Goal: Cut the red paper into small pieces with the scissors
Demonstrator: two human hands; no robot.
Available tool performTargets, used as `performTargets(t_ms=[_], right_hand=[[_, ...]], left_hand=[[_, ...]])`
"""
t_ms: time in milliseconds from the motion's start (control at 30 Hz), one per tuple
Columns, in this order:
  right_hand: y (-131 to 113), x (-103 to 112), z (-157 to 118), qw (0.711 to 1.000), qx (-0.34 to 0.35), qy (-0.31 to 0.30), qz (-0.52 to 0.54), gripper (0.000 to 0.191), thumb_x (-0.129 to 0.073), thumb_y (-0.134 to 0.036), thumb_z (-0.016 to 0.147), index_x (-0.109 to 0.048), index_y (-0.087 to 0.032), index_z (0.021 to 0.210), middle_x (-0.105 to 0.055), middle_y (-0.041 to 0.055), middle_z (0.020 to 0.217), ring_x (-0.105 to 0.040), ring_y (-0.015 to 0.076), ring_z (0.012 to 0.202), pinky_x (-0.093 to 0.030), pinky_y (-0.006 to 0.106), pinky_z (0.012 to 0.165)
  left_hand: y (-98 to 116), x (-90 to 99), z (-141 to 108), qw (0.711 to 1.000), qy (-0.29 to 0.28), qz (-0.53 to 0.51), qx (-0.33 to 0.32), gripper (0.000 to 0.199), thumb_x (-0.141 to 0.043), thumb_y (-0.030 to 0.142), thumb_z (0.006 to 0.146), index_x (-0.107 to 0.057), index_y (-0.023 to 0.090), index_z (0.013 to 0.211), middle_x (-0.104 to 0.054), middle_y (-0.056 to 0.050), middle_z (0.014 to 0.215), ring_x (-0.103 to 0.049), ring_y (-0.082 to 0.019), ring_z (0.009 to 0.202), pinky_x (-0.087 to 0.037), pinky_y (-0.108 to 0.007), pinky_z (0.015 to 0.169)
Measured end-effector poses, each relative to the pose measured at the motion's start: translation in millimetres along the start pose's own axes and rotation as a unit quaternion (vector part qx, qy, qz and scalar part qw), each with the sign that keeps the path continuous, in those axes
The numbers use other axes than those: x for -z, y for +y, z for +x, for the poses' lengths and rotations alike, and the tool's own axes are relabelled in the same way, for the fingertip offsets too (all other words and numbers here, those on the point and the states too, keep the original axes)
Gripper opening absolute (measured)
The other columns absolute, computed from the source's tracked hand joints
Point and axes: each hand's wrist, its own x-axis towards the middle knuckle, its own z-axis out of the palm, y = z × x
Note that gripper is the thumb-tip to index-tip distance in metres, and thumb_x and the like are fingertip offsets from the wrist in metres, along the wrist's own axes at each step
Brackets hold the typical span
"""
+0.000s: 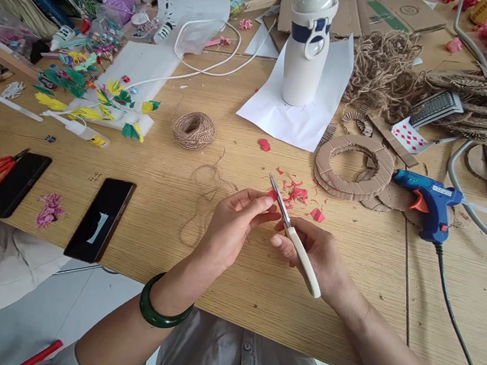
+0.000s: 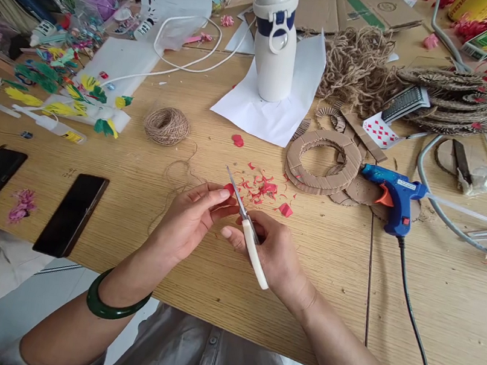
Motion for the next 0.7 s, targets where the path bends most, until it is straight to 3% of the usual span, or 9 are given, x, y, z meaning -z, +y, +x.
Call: performTargets(t_ms=[700], right_hand=[[1.6, 0.0, -1.1, 1.000, 0.009, -0.001, -0.018, 0.041, -0.071, -0.055, 0.078, -0.060, -0.015, 0.083, -0.037, -0.0065, 0.056, -0.036, 0.0087, 0.048, -0.027, 0.024, 0.044]], left_hand=[[3.3, 6.0, 2.6, 1.000, 0.015, 0.019, 0.006, 0.006, -0.073, 0.019, 0.077, -0.072, 0.013, 0.075, -0.071, -0.002, 0.079, -0.066, -0.013, 0.080, -0.057, -0.027, 0.080]])
